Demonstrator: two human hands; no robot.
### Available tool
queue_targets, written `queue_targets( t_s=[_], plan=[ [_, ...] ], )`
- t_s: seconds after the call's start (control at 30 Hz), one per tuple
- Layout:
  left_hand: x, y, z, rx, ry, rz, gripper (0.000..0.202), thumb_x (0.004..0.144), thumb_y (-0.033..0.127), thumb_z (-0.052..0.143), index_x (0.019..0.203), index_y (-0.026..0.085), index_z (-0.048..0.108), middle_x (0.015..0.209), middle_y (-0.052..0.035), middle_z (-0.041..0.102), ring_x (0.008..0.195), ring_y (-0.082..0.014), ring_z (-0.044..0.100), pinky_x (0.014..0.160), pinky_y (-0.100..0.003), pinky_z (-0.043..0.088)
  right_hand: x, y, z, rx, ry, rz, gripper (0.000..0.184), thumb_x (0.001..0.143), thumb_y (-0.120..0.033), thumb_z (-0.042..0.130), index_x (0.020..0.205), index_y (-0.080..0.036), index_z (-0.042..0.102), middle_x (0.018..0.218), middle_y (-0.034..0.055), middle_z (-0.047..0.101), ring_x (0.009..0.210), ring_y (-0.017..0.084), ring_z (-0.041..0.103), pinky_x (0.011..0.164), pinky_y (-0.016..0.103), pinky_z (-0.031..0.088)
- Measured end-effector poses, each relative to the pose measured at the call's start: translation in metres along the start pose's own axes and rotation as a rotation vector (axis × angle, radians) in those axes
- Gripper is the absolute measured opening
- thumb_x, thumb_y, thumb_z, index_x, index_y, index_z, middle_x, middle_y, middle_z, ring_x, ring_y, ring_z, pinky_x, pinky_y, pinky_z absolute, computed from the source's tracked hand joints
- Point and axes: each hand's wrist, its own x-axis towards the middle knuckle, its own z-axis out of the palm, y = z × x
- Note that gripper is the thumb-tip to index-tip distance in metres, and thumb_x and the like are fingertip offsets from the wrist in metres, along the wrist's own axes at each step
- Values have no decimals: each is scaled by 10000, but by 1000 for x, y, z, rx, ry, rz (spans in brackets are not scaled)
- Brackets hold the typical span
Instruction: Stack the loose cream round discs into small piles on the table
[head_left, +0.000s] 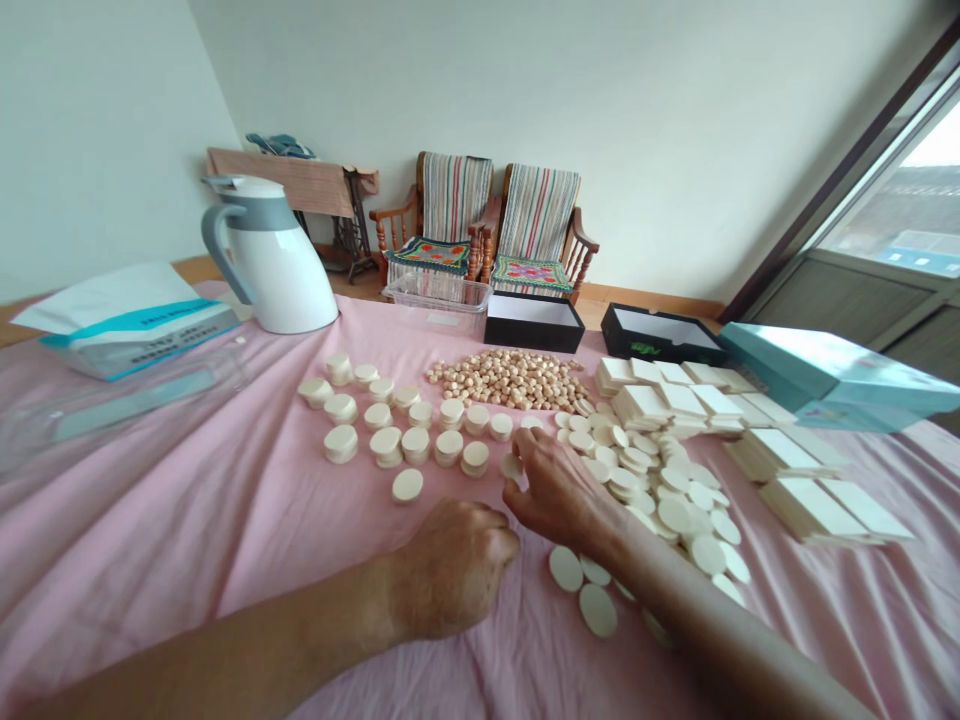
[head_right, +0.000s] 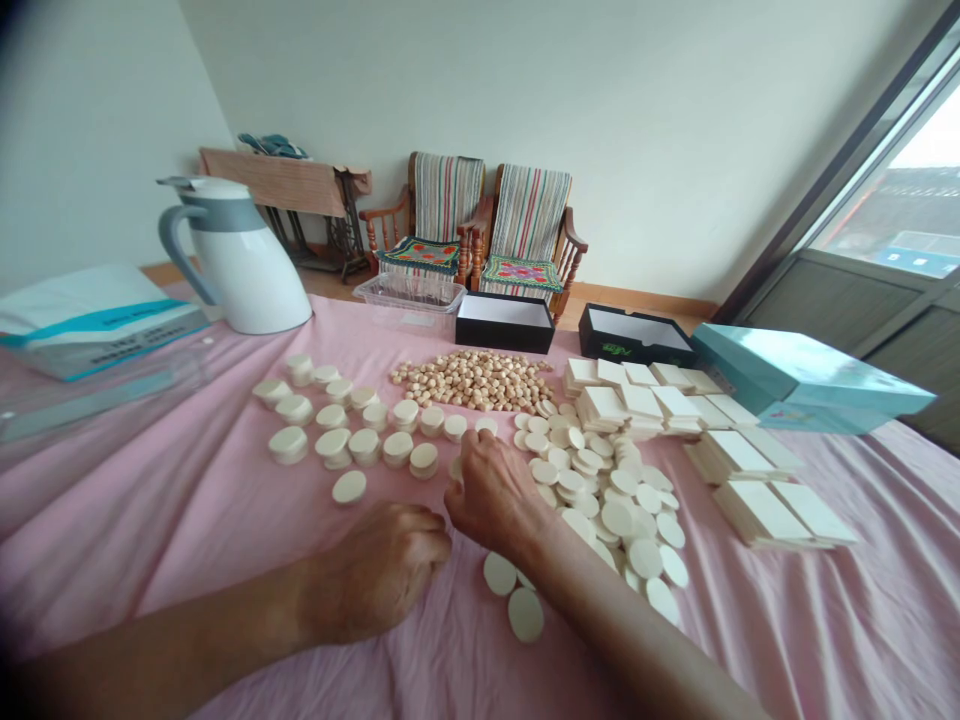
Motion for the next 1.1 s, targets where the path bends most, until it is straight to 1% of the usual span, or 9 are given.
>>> queue_targets(
  t_s=[0.17,0.37,0.43,0.53,0.63,0.73,0.83,1.0,1.1],
  plan=[
    [0,-1,-1,-3,4,6,200,768,120,511,573,164,507,618,-7,600,592,-145,536,525,-288,321,2,2,-3,4,-1,17,133,773,-238,494,870,-150,516,840,99,609,728,186,558,601,271,325],
    [0,2,-5,-6,-20,-39,170,738,91,510,586,165,509,623,7,599,595,-145,546,500,-291,278,-1,37,-35,73,-1,48,46,771,-175,508,770,-186,552,729,25,615,639,133,526,566,242,309],
    [1,2,-5,4,-22,-44,178,745,94,504,582,165,501,618,7,597,590,-144,547,501,-291,272,-6,52,-47,69,-78,50,68,725,-147,551,767,-191,582,736,19,620,655,138,532,578,241,324],
    [1,2,-4,13,-16,-38,194,750,93,496,570,164,477,612,6,592,589,-142,544,504,-286,265,-16,66,-56,100,-250,-63,155,687,-122,584,813,-206,619,802,19,629,732,157,554,638,251,373],
    [1,2,-3,16,-12,-41,201,758,97,489,569,164,476,615,1,595,593,-144,544,507,-279,266,-23,65,-56,144,-361,-177,282,673,-72,570,916,-210,610,906,28,630,841,170,570,751,277,410],
    [1,2,-4,9,-16,-45,201,771,105,488,579,163,498,625,-5,603,603,-149,550,517,-275,281,-24,57,-51,100,-389,-215,325,667,-40,550,945,-202,596,964,47,615,919,189,567,818,304,406],
    [1,3,-5,-8,-27,-38,189,764,100,497,587,163,516,629,-7,608,612,-151,553,521,-271,292,-21,49,-45,49,-364,-203,302,679,-66,557,951,-196,588,977,63,601,911,196,565,796,302,402],
    [2,2,-6,-8,-33,-32,204,773,110,493,576,161,511,628,-10,606,606,-150,548,521,-271,295,-15,41,-37,-3,-291,-138,99,776,-158,524,865,-177,562,887,71,596,812,187,558,705,287,378],
    [2,2,-6,0,-36,-39,208,778,115,491,576,161,499,630,-8,606,609,-151,551,522,-273,289,-15,41,-38,5,-303,-152,143,751,-144,533,890,-173,546,914,74,589,838,188,550,720,286,372]
  ],
)
